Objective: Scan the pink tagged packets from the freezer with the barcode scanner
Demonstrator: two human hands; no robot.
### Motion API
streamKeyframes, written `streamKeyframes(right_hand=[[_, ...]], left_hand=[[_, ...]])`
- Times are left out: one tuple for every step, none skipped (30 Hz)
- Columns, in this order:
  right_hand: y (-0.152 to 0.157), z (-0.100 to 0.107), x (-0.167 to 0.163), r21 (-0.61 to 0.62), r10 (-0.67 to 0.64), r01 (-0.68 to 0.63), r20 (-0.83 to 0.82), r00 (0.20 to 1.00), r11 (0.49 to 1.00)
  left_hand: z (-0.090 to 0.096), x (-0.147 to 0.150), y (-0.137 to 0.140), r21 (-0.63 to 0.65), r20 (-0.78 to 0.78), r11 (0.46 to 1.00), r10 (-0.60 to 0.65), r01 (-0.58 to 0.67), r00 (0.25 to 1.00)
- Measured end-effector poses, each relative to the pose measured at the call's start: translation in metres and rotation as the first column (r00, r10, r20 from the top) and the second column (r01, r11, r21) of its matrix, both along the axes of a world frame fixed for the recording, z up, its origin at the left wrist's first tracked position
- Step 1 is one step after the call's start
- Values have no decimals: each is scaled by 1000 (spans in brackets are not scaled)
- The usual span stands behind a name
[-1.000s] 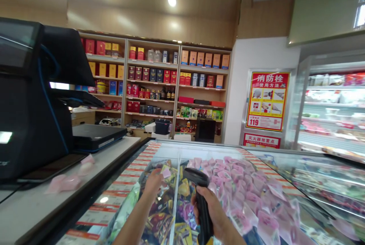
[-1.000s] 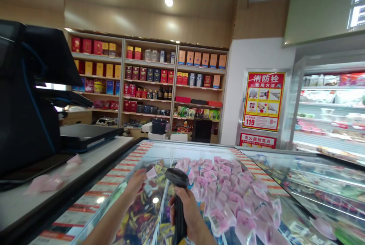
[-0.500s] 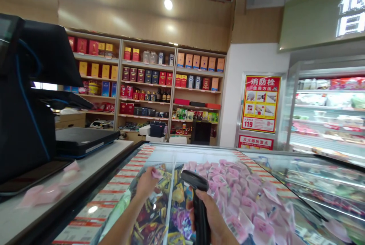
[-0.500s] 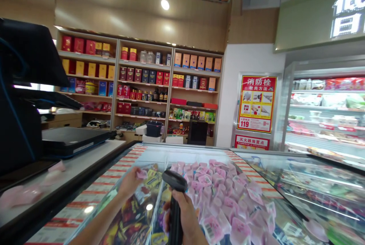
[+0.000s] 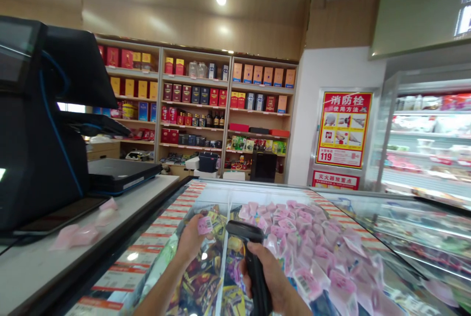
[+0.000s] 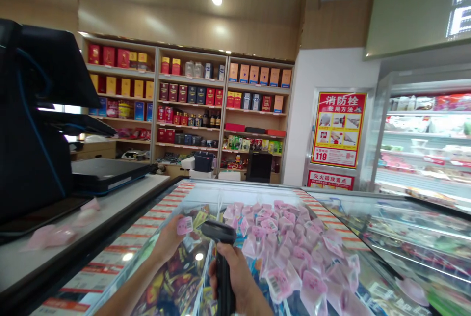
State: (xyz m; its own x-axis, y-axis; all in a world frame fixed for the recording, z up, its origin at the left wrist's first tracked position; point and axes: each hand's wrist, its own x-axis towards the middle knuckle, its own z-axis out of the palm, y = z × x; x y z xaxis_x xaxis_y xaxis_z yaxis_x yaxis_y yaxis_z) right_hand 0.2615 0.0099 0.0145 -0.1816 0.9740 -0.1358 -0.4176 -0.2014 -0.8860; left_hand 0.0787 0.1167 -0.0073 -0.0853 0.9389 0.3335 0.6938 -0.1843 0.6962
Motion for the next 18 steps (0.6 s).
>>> streamKeyframes(right_hand=[[0, 0, 0, 7, -1, 1, 4, 1000, 1000], [-1, 0, 0, 9, 1, -1, 7, 1000, 1000], [-1, 0, 0, 10, 3, -3, 10, 1000, 1000], [0, -1, 1, 11, 6, -6, 11, 1000, 1000], [0, -2, 2, 15, 7, -7, 11, 1000, 1000], [1, -2, 3, 19, 5, -5, 9, 1000, 1000], [1, -2, 5, 27, -5, 5, 7, 1000, 1000], [2, -1, 8, 36, -27, 27, 5, 1000, 999], [2, 0, 11, 46, -59, 59, 5, 998, 997], [3, 3, 14, 55, -95, 94, 11, 995, 994], [3, 6, 18, 68, -133, 131, 18, 991, 989], [4, 9, 24, 82, -171, 169, 24, 985, 982], [5, 12, 29, 94, -204, 200, 30, 978, 975], [6, 15, 36, 104, -234, 229, 35, 972, 968], [7, 18, 44, 114, -258, 251, 43, 965, 961], [7, 20, 52, 121, -279, 271, 57, 959, 955], [8, 20, 60, 125, -303, 292, 73, 950, 948], [9, 21, 68, 128, -327, 315, 89, 941, 940]], left_hand=[[0, 1, 0, 21, -7, 1000, -7, 7, 1000], [-1, 2, 0, 42, -22, 999, -14, 15, 1000], [-1, 2, 0, 56, -41, 998, -12, 14, 999], [-2, 2, 0, 66, -56, 998, 0, 3, 998], [-3, 0, 0, 74, -72, 997, 17, -11, 997], [-4, -2, 0, 81, -90, 996, 37, -29, 995], [-5, -6, 0, 88, -109, 995, 60, -51, 992], [-6, -11, 0, 94, -131, 993, 88, -76, 987], [-6, -17, 1, 98, -154, 990, 120, -106, 981], [-7, -25, 1, 98, -176, 986, 152, -136, 973], [-7, -35, 1, 97, -196, 980, 189, -173, 962], [-7, -45, 1, 92, -216, 973, 227, -212, 950], [-7, -56, 1, 87, -235, 965, 261, -247, 937], [-7, -67, 0, 83, -251, 955, 297, -286, 921], [-6, -77, -1, 77, -268, 944, 329, -321, 905], [-5, -85, -2, 71, -283, 932, 360, -355, 889], [-4, -92, -4, 68, -298, 922, 384, -382, 874], [-3, -97, -5, 67, -313, 913, 402, -402, 860]])
